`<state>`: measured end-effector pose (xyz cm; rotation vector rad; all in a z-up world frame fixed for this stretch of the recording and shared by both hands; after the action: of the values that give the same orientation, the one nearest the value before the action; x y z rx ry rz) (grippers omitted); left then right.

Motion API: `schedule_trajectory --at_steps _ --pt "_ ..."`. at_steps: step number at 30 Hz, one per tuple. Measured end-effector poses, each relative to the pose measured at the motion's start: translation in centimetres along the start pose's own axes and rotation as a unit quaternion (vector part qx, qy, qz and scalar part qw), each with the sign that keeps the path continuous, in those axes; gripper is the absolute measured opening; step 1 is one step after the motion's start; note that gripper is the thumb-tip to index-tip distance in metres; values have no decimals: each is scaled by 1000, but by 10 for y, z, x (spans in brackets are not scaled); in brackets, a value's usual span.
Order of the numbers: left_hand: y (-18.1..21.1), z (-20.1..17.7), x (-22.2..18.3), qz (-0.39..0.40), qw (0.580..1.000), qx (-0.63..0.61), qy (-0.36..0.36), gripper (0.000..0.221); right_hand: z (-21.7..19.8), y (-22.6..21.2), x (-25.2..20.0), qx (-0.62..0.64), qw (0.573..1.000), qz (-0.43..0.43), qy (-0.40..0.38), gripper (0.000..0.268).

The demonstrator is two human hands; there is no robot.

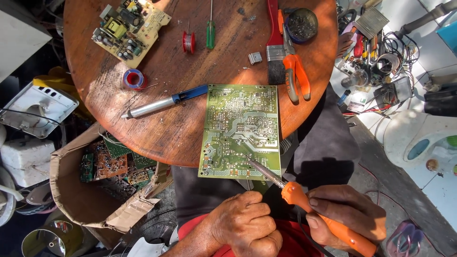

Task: Desoldering and removing electronic components from a circuit board using a soldering iron and pliers.

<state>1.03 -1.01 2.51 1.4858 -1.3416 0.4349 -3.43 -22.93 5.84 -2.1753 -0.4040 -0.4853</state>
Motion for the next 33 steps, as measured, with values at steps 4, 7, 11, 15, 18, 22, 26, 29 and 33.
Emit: schedule_trajectory --at_steps 4,7,11,15,18,22,26,29,33 --pt "0 0 1 3 1000 4 2 27 -6 1 1 5 998 17 -56 21" --pt "-1 -1 -1 3 1000 -2 -5 26 8 1 -1 16 1000 10 18 19" --pt "1 -2 1 0 1000 5 6 27 0 0 -3 6 999 21 -24 18" --pt "2 -3 3 -18 999 -4 32 38 -13 -2 -8 -25 997 72 -18 18" --pt "3 -6 5 -25 999 0 44 43 -16 5 -16 -26 996 90 -11 19" --pt "-7 -10 -9 -144 966 -192 97 39 -17 5 -13 -3 994 99 -34 21" --pt "-5 -22 -3 -119 966 -190 126 78 -16 3 -17 -13 996 79 -26 18" --pt "-1 -16 1 -107 963 -189 162 80 -7 25 -50 -22 989 67 126 22" --pt "20 -21 11 -159 929 -185 279 53 9 21 -60 -99 981 -28 163 21"
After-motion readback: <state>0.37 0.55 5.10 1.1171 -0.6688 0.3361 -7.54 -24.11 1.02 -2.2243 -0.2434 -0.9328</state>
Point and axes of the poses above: each hand's wrist, its own x-axis towards the middle knuckle, its own z-axis out of the palm, y = z × x, the point moved 2 cm from there along x, towards the middle knuckle, and after that the axes turned 1 degree about -z, right-handed, at the moved point
